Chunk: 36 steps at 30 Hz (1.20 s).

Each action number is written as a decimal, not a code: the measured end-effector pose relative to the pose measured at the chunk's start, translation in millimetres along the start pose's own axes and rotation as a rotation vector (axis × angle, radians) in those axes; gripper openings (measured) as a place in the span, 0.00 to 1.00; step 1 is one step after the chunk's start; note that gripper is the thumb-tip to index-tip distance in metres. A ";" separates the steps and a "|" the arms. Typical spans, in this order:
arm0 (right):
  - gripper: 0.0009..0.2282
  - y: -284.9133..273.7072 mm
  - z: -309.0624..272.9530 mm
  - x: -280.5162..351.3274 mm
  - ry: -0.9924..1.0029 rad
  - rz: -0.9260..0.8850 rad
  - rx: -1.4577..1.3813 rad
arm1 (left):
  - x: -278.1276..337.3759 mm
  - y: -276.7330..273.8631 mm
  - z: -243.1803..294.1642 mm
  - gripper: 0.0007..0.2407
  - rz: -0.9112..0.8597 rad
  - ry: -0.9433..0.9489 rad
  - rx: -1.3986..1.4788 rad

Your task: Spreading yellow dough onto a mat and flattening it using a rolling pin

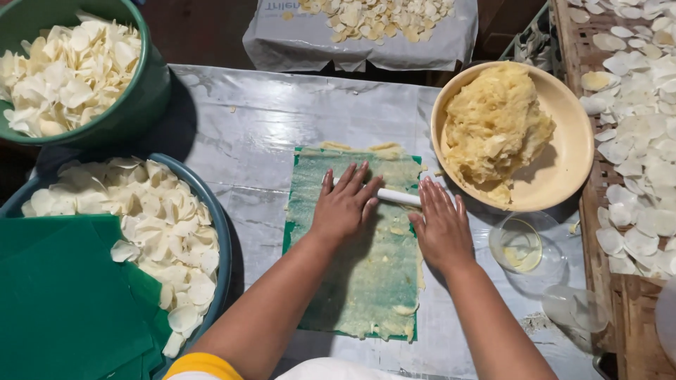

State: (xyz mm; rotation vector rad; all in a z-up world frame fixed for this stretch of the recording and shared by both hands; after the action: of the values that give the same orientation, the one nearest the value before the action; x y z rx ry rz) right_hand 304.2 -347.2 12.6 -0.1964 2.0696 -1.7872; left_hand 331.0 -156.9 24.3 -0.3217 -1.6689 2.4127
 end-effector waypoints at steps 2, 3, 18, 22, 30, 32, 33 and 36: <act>0.29 3.1 7.3 -20.4 0.060 -0.078 -0.029 | -26.3 2.4 -1.9 0.21 -0.076 -0.073 -0.038; 0.30 7.3 12.3 -28.8 0.116 -0.159 -0.057 | -37.3 6.2 -5.8 0.22 -0.150 -0.150 -0.075; 0.33 18.9 21.3 -16.6 0.177 -0.227 -0.030 | -34.8 35.0 -9.3 0.27 -0.025 -0.111 -0.096; 0.30 -6.5 -11.5 47.8 0.107 -0.134 -0.014 | 37.4 27.6 3.0 0.27 -0.055 -0.056 -0.089; 0.19 -1.6 2.1 36.0 -0.046 0.209 0.058 | 14.3 39.3 -21.7 0.21 0.109 -0.003 -0.100; 0.21 -3.2 -12.6 19.1 -0.086 0.216 0.042 | 13.0 31.4 -34.3 0.20 0.161 -0.024 -0.097; 0.24 -3.9 -21.3 10.3 -0.123 0.222 0.024 | 12.5 25.9 -41.6 0.20 0.210 -0.045 -0.094; 0.31 18.4 -48.0 -6.2 -0.014 -0.091 -0.014 | 15.1 29.0 -48.9 0.25 0.159 -0.107 -0.084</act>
State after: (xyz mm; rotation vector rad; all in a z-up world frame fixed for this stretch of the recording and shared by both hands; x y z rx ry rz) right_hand 294.2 -297.8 1.0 -0.3106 2.0945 -1.8189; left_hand 329.5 -119.1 -20.7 -0.3564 -1.8607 2.5180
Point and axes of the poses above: each hand's wrist, its own x-axis away from the middle knuckle, its own y-axis out of the palm, z = x × y, the point moved 8 cm from there along -x, towards the middle knuckle, and after that the axes turned 5 degrees about -y, right-handed, at the moved point
